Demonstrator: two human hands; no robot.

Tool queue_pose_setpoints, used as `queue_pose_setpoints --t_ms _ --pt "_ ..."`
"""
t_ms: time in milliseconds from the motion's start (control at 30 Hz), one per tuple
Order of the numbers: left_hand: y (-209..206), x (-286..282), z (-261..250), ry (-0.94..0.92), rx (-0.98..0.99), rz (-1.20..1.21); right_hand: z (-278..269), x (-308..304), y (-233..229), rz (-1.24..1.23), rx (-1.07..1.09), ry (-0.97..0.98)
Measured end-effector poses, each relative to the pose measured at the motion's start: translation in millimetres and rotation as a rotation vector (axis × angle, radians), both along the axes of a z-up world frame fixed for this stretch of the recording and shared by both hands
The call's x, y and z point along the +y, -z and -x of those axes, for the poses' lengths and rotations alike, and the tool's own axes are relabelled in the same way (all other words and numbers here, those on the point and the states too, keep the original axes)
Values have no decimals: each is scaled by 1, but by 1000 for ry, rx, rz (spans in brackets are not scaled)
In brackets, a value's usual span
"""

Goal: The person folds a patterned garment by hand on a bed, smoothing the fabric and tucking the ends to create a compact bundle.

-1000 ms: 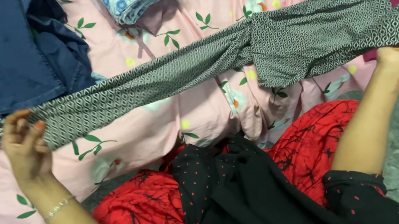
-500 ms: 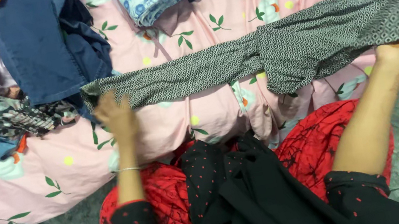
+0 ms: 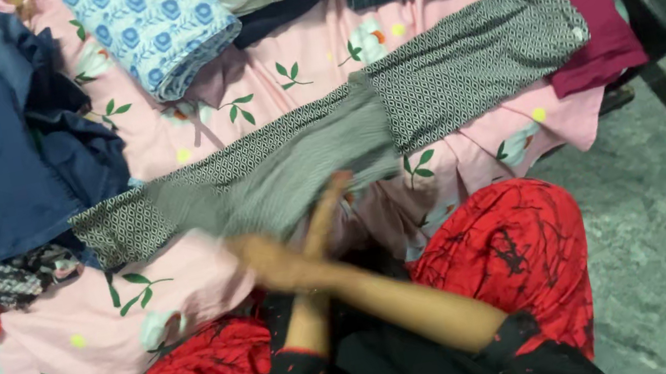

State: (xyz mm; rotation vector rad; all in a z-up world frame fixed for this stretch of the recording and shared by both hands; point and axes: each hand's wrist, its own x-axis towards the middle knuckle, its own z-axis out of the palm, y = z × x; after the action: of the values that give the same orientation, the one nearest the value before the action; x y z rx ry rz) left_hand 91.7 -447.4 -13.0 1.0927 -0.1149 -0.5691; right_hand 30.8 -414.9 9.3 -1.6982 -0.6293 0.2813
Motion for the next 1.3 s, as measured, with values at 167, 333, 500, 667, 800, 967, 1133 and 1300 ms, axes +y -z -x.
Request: queue_pose_setpoints --t_ms 167,333,500,667,800,967,1133,1300 --pt "4 138 -1 -424 214 143 17 -6 -58 -224 -507 -300" --pt "14 218 -44 -324 325 -450 -44 -101 -89 239 -131 77" --pt "42 239 -98 -122 349 436 -64 -222 -120 26 -4 529" --pt "67 260 -83 -361 122 -327 -27 -327 -150 555 -221 544" --pt "83 257 -66 -424 -142 -1344 -48 -461 -98 -143 -2 791" --pt "103 181 -26 -977 -235 -783 -83 -552 52 -1060 540 1516" --pt "86 150 -27 -1063 250 126 -97 -568 106 -1162 657 1508" --pt "54 179 -83 -1124 400 375 -97 -570 117 -1112 490 1498"
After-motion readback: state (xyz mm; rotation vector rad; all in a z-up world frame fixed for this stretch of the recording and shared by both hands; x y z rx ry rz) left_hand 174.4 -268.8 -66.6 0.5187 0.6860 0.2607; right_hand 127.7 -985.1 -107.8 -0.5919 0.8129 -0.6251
